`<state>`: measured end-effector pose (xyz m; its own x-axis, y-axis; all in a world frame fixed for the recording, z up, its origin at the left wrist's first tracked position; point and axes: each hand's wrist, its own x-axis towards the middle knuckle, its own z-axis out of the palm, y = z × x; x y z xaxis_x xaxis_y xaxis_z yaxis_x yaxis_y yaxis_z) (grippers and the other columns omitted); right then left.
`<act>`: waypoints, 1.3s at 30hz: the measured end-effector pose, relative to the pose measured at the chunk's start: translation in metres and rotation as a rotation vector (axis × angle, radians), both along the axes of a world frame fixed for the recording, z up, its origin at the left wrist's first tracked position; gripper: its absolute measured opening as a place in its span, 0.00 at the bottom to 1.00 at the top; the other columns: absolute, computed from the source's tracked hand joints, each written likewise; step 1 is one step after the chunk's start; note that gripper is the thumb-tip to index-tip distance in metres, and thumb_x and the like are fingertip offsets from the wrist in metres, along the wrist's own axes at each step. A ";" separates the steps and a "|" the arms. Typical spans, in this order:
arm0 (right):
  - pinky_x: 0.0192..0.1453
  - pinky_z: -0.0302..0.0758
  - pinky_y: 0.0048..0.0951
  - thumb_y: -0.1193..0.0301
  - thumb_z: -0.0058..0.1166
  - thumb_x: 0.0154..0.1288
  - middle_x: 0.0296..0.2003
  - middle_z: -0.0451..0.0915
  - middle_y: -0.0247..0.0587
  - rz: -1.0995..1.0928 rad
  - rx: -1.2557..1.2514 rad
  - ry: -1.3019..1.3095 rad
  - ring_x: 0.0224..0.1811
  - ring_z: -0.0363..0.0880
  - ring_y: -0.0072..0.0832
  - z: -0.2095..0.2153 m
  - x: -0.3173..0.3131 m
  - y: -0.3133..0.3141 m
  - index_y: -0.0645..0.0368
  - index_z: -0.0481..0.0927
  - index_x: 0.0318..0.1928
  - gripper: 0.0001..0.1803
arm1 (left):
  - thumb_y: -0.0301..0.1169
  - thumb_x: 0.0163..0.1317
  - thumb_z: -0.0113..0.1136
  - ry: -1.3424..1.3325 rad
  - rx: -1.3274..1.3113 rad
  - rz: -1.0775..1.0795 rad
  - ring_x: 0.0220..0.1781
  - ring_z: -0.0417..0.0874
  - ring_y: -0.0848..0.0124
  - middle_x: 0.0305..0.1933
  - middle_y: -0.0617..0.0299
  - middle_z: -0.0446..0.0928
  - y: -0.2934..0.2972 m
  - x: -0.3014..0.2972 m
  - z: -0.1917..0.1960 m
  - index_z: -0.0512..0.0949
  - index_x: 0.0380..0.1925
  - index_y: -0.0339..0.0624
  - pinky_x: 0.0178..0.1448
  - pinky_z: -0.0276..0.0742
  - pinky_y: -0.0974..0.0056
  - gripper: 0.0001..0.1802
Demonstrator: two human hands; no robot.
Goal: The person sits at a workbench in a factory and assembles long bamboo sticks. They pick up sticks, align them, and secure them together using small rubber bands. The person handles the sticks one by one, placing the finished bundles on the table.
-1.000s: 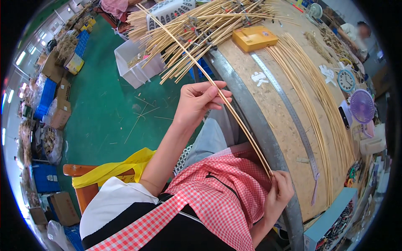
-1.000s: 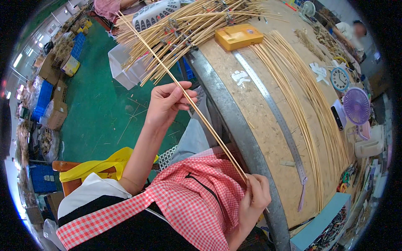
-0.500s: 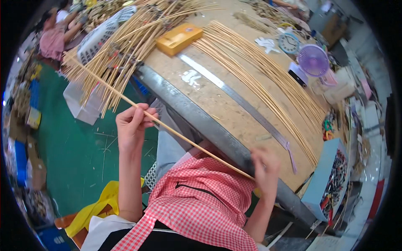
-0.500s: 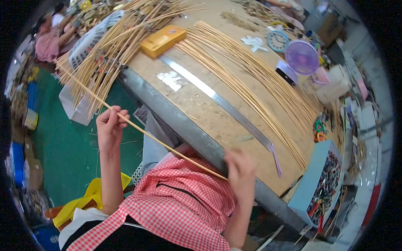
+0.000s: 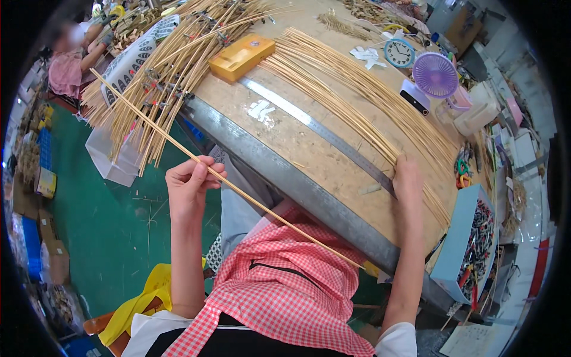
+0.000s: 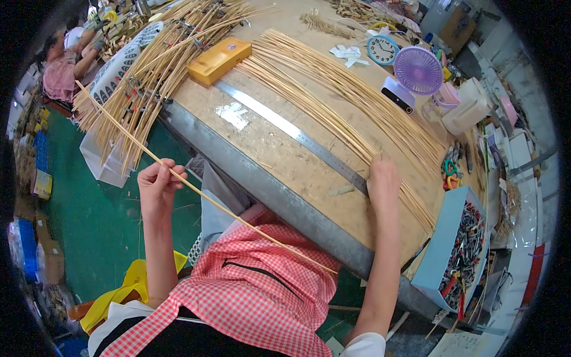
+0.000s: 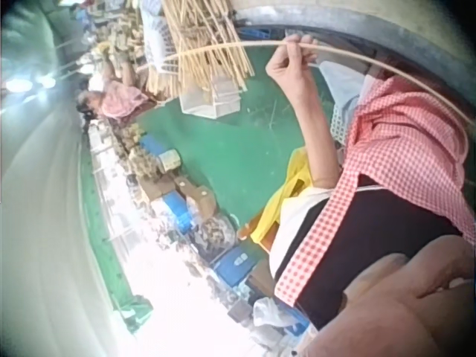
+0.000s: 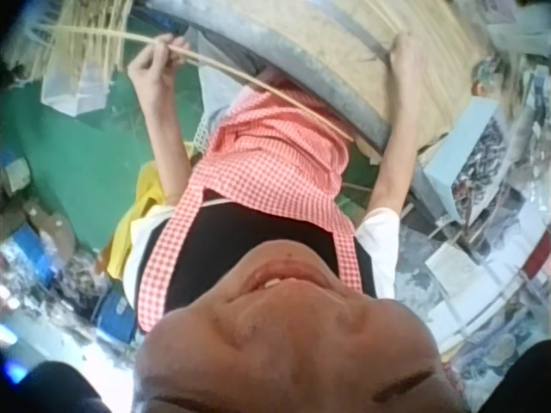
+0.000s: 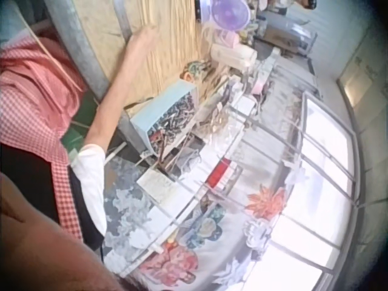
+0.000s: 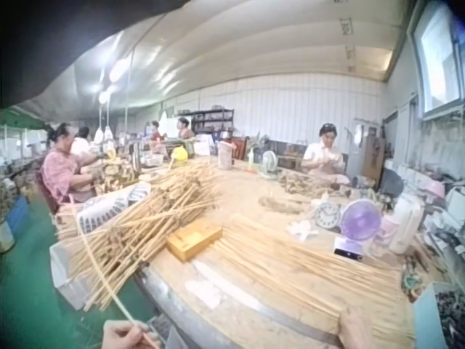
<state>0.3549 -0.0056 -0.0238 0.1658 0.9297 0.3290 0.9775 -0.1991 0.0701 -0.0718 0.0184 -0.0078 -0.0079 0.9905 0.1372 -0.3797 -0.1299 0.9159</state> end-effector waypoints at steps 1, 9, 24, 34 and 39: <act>0.41 0.72 0.43 0.81 0.44 0.51 0.35 0.74 0.53 0.023 0.008 0.003 0.40 0.74 0.47 0.001 0.001 -0.002 0.67 0.71 0.30 0.04 | 0.30 0.62 0.57 -0.004 0.004 -0.001 0.31 0.85 0.64 0.31 0.49 0.81 0.000 0.001 -0.001 0.77 0.37 0.28 0.31 0.81 0.70 0.13; 0.37 0.69 0.39 0.80 0.44 0.60 0.33 0.75 0.52 0.062 0.286 0.422 0.34 0.73 0.48 0.049 -0.031 -0.039 0.65 0.72 0.34 0.03 | 0.29 0.62 0.56 0.042 -0.035 -0.006 0.33 0.85 0.64 0.31 0.48 0.81 -0.003 0.009 0.004 0.77 0.37 0.28 0.31 0.81 0.70 0.12; 0.35 0.73 0.31 0.89 0.53 0.48 0.34 0.73 0.49 0.490 0.196 0.771 0.33 0.76 0.40 0.050 -0.198 -0.104 0.67 0.78 0.43 0.19 | 0.31 0.62 0.57 -0.012 -0.064 -0.183 0.36 0.85 0.67 0.34 0.50 0.82 -0.018 0.034 0.017 0.78 0.39 0.27 0.32 0.80 0.74 0.14; 0.34 0.74 0.34 0.83 0.56 0.50 0.32 0.75 0.46 0.632 0.000 0.893 0.32 0.77 0.39 0.048 -0.194 -0.092 0.66 0.78 0.39 0.13 | 0.30 0.62 0.57 -0.018 -0.044 -0.191 0.33 0.85 0.66 0.31 0.50 0.82 -0.013 0.028 0.008 0.79 0.35 0.28 0.27 0.78 0.74 0.12; 0.32 0.73 0.34 0.80 0.58 0.51 0.28 0.77 0.45 0.642 -0.014 0.851 0.30 0.77 0.40 0.047 -0.194 -0.085 0.65 0.78 0.34 0.08 | 0.30 0.62 0.56 0.063 -0.014 -0.174 0.33 0.85 0.64 0.32 0.49 0.81 -0.013 0.028 0.007 0.78 0.36 0.30 0.28 0.79 0.72 0.11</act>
